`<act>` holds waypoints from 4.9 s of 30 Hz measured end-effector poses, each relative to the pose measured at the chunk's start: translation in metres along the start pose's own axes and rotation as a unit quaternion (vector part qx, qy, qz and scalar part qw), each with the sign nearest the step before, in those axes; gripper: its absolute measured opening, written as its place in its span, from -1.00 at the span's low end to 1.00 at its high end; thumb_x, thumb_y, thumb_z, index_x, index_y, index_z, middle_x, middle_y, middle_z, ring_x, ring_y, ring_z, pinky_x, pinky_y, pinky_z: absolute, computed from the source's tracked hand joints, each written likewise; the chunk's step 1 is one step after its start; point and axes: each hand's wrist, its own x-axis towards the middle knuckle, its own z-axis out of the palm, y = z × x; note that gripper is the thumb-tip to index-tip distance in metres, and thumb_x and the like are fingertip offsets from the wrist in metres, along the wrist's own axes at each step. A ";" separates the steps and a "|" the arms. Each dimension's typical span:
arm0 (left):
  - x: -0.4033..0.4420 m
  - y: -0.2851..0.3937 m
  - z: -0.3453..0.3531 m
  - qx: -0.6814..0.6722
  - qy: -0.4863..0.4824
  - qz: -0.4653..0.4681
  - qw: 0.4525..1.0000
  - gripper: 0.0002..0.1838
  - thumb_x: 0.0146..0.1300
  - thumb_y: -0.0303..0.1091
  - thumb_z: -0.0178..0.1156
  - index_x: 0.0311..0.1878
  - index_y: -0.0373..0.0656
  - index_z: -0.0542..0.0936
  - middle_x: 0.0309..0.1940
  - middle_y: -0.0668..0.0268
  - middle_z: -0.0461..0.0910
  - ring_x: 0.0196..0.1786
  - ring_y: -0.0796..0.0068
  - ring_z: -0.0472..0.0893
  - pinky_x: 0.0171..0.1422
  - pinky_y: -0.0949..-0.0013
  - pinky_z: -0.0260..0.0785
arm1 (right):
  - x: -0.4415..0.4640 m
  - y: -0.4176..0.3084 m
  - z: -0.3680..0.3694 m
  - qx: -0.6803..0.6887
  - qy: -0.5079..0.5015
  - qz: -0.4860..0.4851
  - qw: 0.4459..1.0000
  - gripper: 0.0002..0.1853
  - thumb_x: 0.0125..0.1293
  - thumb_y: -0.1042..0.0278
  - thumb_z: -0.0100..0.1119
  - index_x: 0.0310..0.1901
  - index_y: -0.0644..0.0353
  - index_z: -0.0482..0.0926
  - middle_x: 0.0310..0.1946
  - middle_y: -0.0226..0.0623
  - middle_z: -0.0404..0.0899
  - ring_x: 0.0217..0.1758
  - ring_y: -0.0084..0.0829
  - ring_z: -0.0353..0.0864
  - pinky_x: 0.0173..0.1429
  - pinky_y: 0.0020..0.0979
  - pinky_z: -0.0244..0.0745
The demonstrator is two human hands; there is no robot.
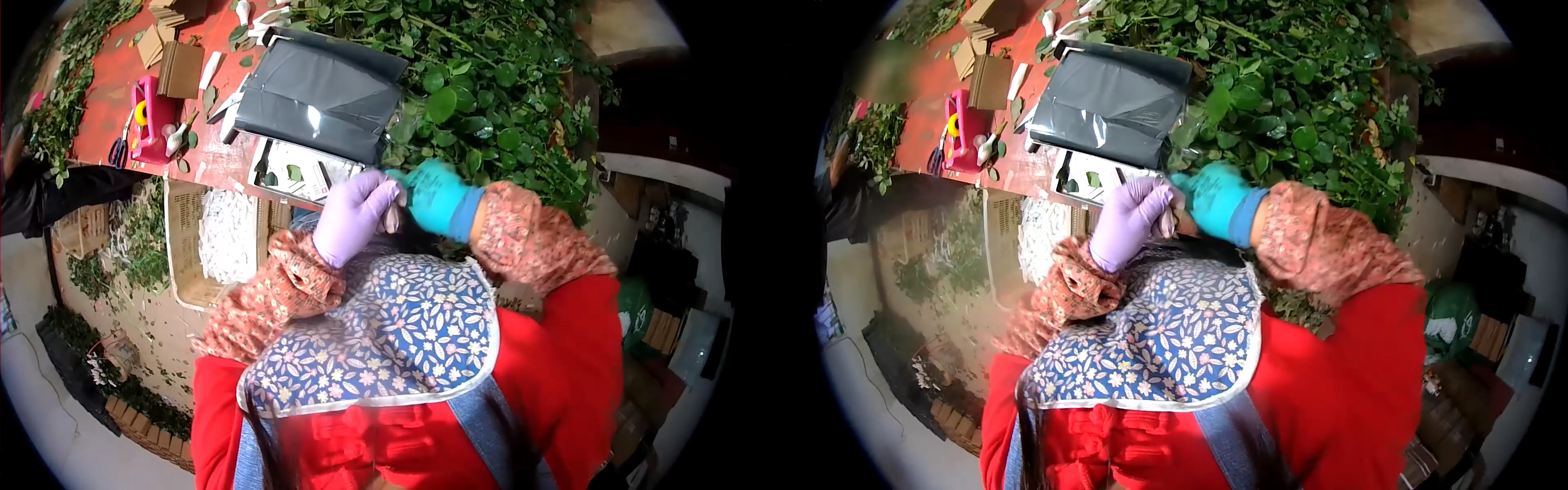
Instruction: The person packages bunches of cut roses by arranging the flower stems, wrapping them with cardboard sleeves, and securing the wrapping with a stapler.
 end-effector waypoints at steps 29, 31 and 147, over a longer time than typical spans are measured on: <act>0.065 -0.114 -0.063 0.444 0.101 -0.174 0.873 -0.65 0.28 -0.09 0.20 -0.19 -0.24 0.64 -0.37 0.06 0.68 -0.25 0.06 0.67 -0.15 0.09 0.48 | -0.014 -0.022 -0.002 -0.069 -0.139 0.035 0.987 -0.70 0.22 0.21 0.11 -0.09 0.17 0.58 -0.08 -0.20 0.60 -0.44 -0.18 0.61 -0.41 -0.12 0.47; 0.040 -0.114 -0.070 0.476 0.108 -0.098 0.867 -0.61 0.35 -0.06 0.13 -0.16 -0.26 0.63 -0.39 0.01 0.66 -0.33 0.04 0.66 -0.17 0.09 0.47 | -0.020 -0.023 -0.007 -0.056 -0.101 0.021 0.993 -0.70 0.21 0.22 0.11 -0.08 0.17 0.58 -0.03 -0.15 0.59 -0.44 -0.17 0.61 -0.39 -0.12 0.47; -0.106 0.071 -0.264 -0.519 -0.238 0.045 0.820 0.16 0.06 0.68 -0.28 0.45 -0.18 0.15 -0.80 0.51 0.31 -0.75 0.65 0.14 -0.42 0.47 0.01 | 0.271 -0.184 -0.089 0.766 0.346 0.024 0.542 -0.70 0.48 0.32 -0.05 0.02 0.38 0.54 -0.03 -0.11 0.64 0.07 -0.32 0.63 0.18 -0.33 0.52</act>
